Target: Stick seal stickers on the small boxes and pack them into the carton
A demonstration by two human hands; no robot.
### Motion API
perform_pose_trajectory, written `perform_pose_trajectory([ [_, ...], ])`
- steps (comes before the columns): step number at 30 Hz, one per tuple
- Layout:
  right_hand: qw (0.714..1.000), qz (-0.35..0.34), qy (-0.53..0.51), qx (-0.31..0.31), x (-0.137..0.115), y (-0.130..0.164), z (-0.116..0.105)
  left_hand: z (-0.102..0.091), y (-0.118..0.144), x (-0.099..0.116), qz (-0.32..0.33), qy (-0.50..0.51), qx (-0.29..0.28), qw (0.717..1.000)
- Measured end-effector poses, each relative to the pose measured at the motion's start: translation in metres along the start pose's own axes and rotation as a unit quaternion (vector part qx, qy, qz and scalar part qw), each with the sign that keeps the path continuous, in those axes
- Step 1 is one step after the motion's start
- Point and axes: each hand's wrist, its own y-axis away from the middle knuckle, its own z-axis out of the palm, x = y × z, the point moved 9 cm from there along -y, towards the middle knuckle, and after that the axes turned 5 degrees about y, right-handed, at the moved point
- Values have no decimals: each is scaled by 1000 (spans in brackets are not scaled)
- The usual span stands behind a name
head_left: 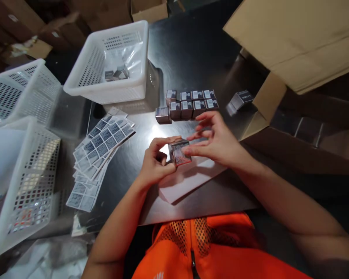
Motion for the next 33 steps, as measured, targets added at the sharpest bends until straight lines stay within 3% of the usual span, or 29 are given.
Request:
perform_pose_trajectory([
  [3, 984, 61, -38, -164, 13, -6, 25, 2, -2, 7, 22, -2, -32, 999],
  [5, 978, 39, -35, -203, 6, -3, 30, 1, 0, 11, 29, -37, -40, 998],
  [6, 981, 5, -22, -192, -4, 0, 27, 0, 1, 10, 20, -60, -40, 997],
  [8, 988, -100, 40, -115, -32, 9, 8, -9, 1, 3, -19, -98, -12, 995],
  [10, 966, -213, 143, 18, -67, 32, -27, -15, 0, -6, -56, -126, 3, 991],
  [13, 867, -301, 319, 237, -109, 85, -91, -16, 0, -13, -97, -148, 11, 984],
  [15, 791, -288, 409, 354, -120, 116, -136, -12, 3, -10, -106, -167, 15, 980],
  [17, 747, -245, 457, 416, -115, 126, -178, -6, 7, -6, -112, -186, 15, 976],
  [18, 751, -220, 458, 422, -108, 122, -196, -2, 9, -5, -114, -192, 12, 975],
  [20, 802, -164, 423, 389, -86, 101, -222, 2, 11, -6, -117, -196, 12, 973],
  [22, 862, -112, 373, 325, -62, 75, -230, -1, 9, -10, -121, -189, 28, 974],
  [24, 895, -79, 345, 271, -47, 57, -226, -11, 5, -11, -119, -177, 62, 975],
  [28, 930, -57, 294, 211, -35, 51, -217, -43, -4, -7, -124, -188, 143, 964],
  [33, 924, -52, 251, 283, -22, 54, -238, -81, -10, -13, -172, -177, 172, 954],
])
